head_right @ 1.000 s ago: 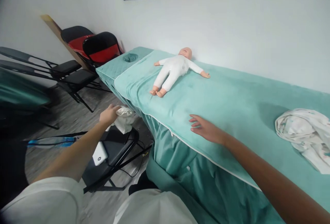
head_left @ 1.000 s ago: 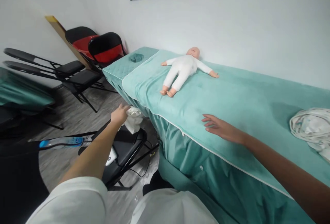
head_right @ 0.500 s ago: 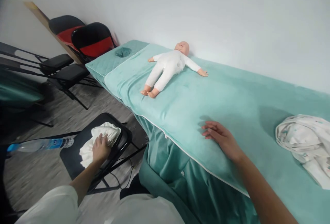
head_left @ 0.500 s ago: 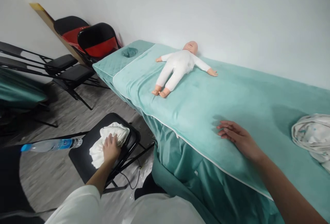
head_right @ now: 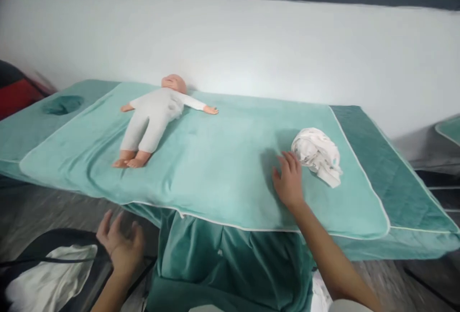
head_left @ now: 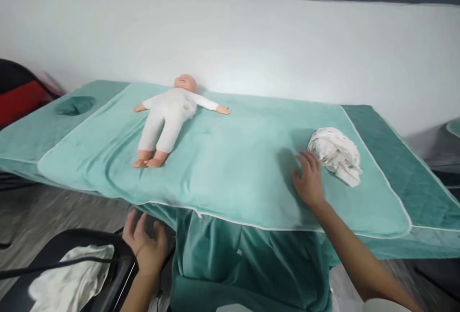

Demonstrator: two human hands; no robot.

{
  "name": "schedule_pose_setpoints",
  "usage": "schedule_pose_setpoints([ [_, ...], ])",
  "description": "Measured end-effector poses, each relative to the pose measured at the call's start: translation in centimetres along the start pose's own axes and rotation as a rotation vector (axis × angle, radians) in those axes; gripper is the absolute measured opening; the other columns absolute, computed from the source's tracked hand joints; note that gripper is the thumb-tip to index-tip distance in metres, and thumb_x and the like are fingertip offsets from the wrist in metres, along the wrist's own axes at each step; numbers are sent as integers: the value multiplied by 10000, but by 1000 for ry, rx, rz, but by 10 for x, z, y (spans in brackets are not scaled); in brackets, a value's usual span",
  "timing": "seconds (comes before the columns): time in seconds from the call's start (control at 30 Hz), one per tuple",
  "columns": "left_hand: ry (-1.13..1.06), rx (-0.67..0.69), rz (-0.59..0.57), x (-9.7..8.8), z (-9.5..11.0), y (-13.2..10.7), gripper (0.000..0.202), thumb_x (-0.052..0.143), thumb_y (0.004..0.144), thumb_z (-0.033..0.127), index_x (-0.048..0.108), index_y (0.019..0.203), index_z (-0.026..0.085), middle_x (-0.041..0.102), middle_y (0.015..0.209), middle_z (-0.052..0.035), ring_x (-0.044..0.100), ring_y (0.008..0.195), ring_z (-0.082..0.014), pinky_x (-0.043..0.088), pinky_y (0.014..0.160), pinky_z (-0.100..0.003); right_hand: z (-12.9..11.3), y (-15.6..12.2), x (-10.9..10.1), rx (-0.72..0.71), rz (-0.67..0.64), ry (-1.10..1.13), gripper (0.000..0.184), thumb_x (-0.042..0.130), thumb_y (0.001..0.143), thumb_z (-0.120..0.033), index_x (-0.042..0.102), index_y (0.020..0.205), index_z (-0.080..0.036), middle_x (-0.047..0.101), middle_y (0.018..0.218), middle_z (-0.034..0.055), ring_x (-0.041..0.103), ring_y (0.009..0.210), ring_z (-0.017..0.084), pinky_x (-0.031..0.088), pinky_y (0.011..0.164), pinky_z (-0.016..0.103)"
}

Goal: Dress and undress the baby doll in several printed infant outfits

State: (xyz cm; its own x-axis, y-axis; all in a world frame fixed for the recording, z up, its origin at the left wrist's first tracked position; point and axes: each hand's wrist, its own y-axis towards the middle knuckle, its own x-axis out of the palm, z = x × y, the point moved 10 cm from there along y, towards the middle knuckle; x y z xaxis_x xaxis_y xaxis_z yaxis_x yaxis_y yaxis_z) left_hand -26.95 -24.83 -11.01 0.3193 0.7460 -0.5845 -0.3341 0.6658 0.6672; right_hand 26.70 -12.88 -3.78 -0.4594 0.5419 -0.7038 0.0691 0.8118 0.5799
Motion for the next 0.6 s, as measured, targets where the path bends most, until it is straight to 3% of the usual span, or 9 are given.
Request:
schedule_pose_setpoints([
  [0.03, -73, 101, 37, 8, 38, 9, 510, 677, 787, 231, 574, 1286, 250, 495, 1521, -130, 500, 1424, -381, 447, 1165, -635, 16, 1, -14, 25, 41, -114, 395, 578, 954, -289, 584, 1337, -192, 551, 1484, 195, 378, 1492, 369, 265, 1207, 693],
  [0.1, -205, 167, 4, 37, 102, 29, 407, 689, 809, 191, 609, 1208, 209, 541, 1440, -149, 541, 1374, -343, 457, 1158, -590, 50, 3, -39, 110, 102, -273, 513, 623, 926, -342, 536, 1404, -177, 496, 1537, 215, 325, 1513, 416, 188, 1198, 740],
  [0.17, -377, 206, -163, 84, 163, 46, 339, 614, 873, 160, 615, 1208, 208, 597, 1368, -133, 577, 1332, -288, 480, 1136, -527, 80, 6, -56, 206, 143, -310, 653, 672, 876, -416, 493, 1447, -156, 475, 1535, 240, 345, 1483, 441, 219, 1180, 730],
  [0.23, -545, 189, -308, 133, 215, 58, 347, 542, 930, 165, 589, 1273, 201, 621, 1351, -136, 599, 1303, -256, 491, 1122, -489, 106, 13, -61, 286, 151, -247, 721, 699, 821, -478, 497, 1431, -149, 509, 1472, 244, 416, 1413, 426, 325, 1147, 664],
  [0.3, -618, 144, -438, 183, 257, 66, 336, 540, 945, 206, 597, 1276, 190, 657, 1303, -141, 626, 1263, -262, 497, 1105, -481, 126, 21, -58, 355, 142, -165, 628, 694, 788, -499, 567, 1312, -176, 574, 1362, 209, 493, 1315, 388, 421, 1080, 590],
  [0.37, -659, 169, -620, 227, 298, 65, 343, 552, 963, 281, 612, 1283, 173, 669, 1308, -164, 646, 1235, -287, 497, 1090, -491, 137, 30, -55, 413, 164, -113, 419, 671, 772, -476, 621, 1089, -207, 627, 1218, 163, 546, 1210, 355, 461, 1026, 546],
  [0.47, -792, 113, -779, 264, 331, 65, 388, 634, 934, 365, 638, 1279, 188, 715, 1242, -153, 691, 1136, -290, 508, 1051, -478, 125, 46, -46, 381, 226, 42, 237, 663, 754, -430, 561, 841, -235, 653, 1063, 97, 585, 1108, 301, 468, 1014, 495],
  [0.53, -941, 14, -837, 276, 337, 68, 458, 686, 904, 441, 644, 1292, 201, 740, 1214, -138, 706, 1097, -276, 499, 1063, -466, 98, 60, -26, 287, 197, 243, 220, 673, 770, -402, 536, 811, -235, 666, 1032, 60, 607, 1074, 262, 471, 1020, 462],
  [0.6, -1133, -124, -828, 279, 330, 73, 560, 711, 871, 541, 640, 1310, 201, 741, 1243, -133, 698, 1140, -269, 482, 1097, -447, 60, 74, 5, 186, 84, 435, 163, 651, 815, -348, 546, 847, -229, 683, 1054, 51, 630, 1071, 246, 483, 1021, 457],
])
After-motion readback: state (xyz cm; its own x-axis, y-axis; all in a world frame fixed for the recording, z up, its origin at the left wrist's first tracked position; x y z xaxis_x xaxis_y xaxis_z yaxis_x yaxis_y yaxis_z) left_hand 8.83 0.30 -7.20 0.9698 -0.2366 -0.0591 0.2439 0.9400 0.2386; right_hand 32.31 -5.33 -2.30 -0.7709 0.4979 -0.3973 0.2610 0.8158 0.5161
